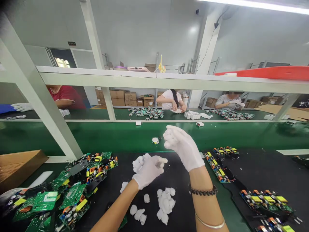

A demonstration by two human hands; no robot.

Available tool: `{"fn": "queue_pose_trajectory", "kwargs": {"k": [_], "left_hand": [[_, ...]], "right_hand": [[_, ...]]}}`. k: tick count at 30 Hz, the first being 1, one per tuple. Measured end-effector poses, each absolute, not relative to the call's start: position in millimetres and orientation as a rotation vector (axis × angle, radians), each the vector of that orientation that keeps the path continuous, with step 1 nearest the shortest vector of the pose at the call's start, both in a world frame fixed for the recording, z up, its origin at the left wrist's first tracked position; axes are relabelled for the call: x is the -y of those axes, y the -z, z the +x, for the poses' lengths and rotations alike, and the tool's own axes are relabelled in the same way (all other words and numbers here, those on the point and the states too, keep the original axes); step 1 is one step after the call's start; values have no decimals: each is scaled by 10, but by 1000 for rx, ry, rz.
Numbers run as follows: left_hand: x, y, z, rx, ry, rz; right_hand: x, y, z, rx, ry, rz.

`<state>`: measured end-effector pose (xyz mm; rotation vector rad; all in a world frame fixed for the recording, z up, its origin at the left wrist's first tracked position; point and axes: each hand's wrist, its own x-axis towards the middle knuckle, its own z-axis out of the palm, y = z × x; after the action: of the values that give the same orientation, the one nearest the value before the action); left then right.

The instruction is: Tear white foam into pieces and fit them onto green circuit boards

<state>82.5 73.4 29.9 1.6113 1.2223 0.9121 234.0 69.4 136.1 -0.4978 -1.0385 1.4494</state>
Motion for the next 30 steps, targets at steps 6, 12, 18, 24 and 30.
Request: {"fn": "queue_pose_trajectory", "kwargs": {"k": [6,12,18,24,30], "left_hand": [[-765,-404,723,-1268,-921,1683],[-496,-1117,594,-918,-1210,1914],[-378,-1308,476,-1073,-1218,2159],[-360,-1294,455,-901,-1315,1711],[-416,-1271,579,-606,-1375,913]], "right_hand": [[-804,-1277,2286,1158,-1388,-641],[-693,-1340,2223,1646,-1379,-811],[-624,-1295,2170,1662,-1399,-742],[-562,-1354,2216,1558,-1533,-650],[-551,-1399,2244,1517,-1505,-550]]}}
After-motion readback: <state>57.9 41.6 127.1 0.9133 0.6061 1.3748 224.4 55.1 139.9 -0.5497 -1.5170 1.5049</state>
